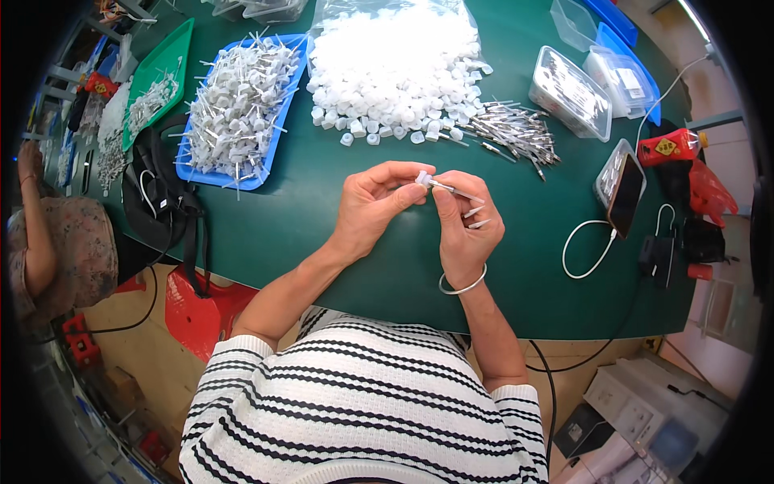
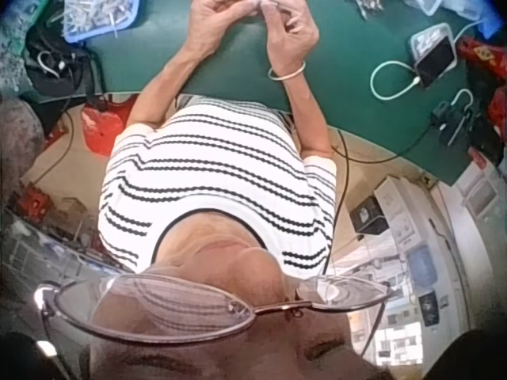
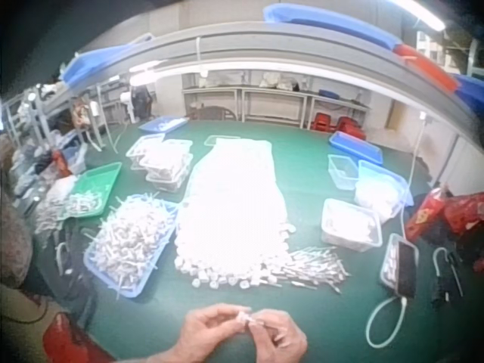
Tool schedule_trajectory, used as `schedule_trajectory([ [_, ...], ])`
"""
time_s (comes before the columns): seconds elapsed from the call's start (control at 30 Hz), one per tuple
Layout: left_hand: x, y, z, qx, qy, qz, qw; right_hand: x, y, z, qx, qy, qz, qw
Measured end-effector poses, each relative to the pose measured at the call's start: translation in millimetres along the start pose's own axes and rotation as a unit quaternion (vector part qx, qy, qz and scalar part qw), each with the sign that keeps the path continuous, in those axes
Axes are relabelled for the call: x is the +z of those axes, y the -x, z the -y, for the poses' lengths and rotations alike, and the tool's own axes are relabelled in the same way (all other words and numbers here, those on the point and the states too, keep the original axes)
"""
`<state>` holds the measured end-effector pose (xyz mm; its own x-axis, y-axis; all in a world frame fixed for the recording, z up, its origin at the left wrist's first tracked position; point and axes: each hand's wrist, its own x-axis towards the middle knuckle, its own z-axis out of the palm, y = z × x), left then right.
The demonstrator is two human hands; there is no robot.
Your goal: The person repeatedly picks up small white plastic caps and metal pins from a green table, inserts the pins into the caps, and places the assembled units into a blue tray. The process is continuous and repetitive throughout the clip.
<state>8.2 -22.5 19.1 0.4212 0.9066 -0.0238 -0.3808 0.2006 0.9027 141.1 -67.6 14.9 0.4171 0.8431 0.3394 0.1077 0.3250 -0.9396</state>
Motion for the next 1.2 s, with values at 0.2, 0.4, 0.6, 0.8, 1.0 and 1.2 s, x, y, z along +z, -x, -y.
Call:
schedule_trajectory([
  [0.2,1.5,-0.8,2.2,-0.022,0.034,-0.004,0.999,-0.7,0.1,3.0,-0.006,0.013,-0.003,1.000],
  [0.4,-1.3,-1.2,4.3,-0.041,0.056,0.007,0.998,-1.2,0.1,4.6,-0.022,0.024,-0.002,0.999],
  [0.6,-2.9,-1.3,4.8,-0.049,0.068,0.014,0.996,-0.2,0.9,3.4,-0.033,0.019,-0.009,0.999],
  [0.8,-2.6,-0.9,4.3,-0.047,0.069,0.010,0.996,0.2,1.9,2.3,-0.030,0.002,-0.004,1.000],
  [1.0,-0.2,0.1,1.9,-0.031,0.068,0.007,0.997,0.7,3.5,4.7,0.019,-0.078,-0.004,0.997],
  [1.2,-0.5,0.4,0.8,-0.019,0.052,0.007,0.998,-1.3,3.5,8.5,0.041,-0.090,0.011,0.995],
])
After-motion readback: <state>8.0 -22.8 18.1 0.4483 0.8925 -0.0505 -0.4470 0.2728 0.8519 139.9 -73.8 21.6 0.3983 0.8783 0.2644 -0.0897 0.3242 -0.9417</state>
